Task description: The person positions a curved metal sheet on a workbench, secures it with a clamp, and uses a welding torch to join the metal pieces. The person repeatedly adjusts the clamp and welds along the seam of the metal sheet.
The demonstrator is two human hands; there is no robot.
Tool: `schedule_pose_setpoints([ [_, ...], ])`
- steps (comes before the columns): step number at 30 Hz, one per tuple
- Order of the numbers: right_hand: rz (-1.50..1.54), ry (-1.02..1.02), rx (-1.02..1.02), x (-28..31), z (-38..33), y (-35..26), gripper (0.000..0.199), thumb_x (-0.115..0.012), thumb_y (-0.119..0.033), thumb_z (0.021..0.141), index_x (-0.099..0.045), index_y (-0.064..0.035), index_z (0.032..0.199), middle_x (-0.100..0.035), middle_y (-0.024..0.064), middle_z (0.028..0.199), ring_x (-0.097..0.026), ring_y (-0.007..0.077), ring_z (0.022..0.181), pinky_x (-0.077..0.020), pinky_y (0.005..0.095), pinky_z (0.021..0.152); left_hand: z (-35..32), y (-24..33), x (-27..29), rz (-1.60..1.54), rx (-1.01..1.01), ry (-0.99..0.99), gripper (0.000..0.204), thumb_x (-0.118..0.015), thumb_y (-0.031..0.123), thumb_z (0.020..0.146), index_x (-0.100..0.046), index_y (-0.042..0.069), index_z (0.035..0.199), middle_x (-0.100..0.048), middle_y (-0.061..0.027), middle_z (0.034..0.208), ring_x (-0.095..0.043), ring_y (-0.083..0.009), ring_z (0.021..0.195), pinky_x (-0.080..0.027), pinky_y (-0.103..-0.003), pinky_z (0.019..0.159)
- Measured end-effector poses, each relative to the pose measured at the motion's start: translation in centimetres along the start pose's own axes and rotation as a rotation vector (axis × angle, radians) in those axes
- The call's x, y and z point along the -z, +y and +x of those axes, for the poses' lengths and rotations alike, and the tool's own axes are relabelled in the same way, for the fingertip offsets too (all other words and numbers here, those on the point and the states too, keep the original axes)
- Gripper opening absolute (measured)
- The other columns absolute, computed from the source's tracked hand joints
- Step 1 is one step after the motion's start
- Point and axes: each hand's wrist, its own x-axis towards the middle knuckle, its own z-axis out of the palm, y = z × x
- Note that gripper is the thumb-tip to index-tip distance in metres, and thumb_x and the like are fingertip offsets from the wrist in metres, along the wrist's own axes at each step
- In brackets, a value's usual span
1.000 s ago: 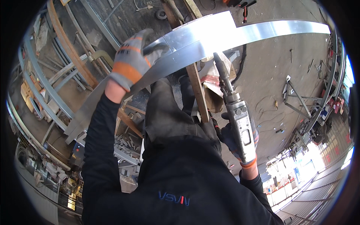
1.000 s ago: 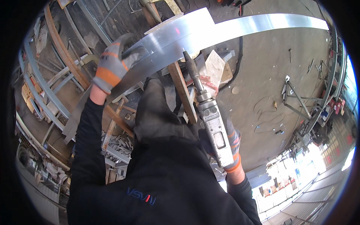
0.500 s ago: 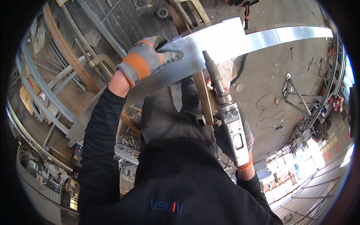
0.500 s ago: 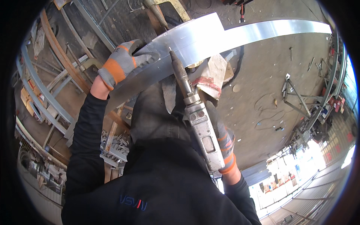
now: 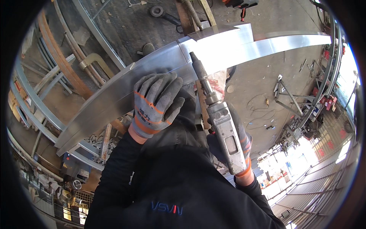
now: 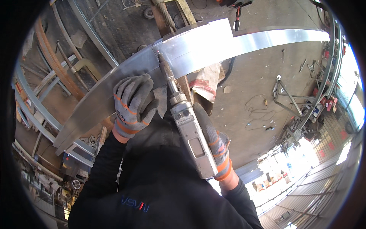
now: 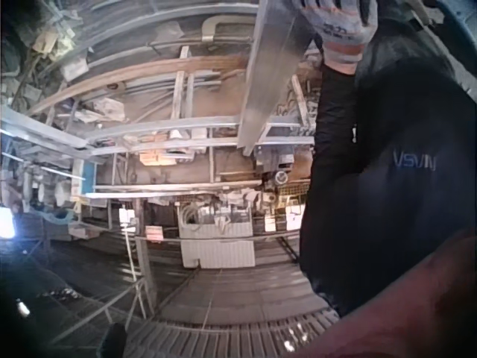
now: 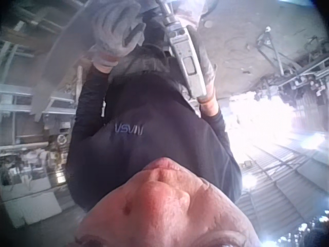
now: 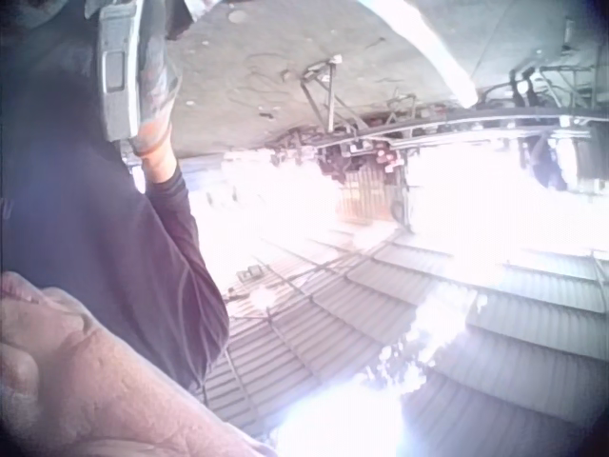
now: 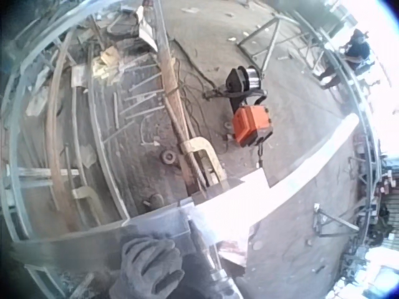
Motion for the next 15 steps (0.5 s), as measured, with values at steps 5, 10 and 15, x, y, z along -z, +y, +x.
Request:
schedule_pose_setpoints([
  [5,0.199,0.02,-0.122,-1.2,1.3,-0.7,0.051,-0.087,-0.004,0.094,-0.072,-0.0025,0.142,-0.084,0.0084,0.12,-0.081,0.0187,0.097,-0.0642,0.0318,0.081,-0.4,-0.8,-1.8,0.04,-0.088,0.09,0.056,-0.086,0.03,0.091,-0.072,0.017,0.143,-0.069,-0.0148,0.152,-0.064,-0.0347,0.131,-0.046,-0.053,0.113],
  [10,0.422,-0.013,-0.286,-1.9,1.4,-0.8,0.046,-0.087,-0.008,0.094,-0.075,-0.0046,0.139,-0.084,0.0073,0.121,-0.081,0.0213,0.098,-0.0643,0.0336,0.082,-0.9,-0.9,-2.0,0.101,-0.074,0.031,0.051,-0.082,0.039,0.096,-0.073,0.022,0.143,-0.067,-0.0138,0.155,-0.063,-0.0336,0.13,-0.044,-0.053,0.114],
  [15,0.182,-0.018,-0.155,-2.0,1.7,-0.5,0.044,-0.087,-0.011,0.092,-0.077,-0.007,0.134,-0.084,0.0064,0.121,-0.081,0.0254,0.1,-0.0646,0.0363,0.083,-1.1,-0.9,-2.0,0.128,-0.067,-0.033,0.063,-0.085,0.043,0.096,-0.071,0.037,0.156,-0.054,-0.0062,0.162,-0.055,-0.0297,0.137,-0.044,-0.054,0.116],
])
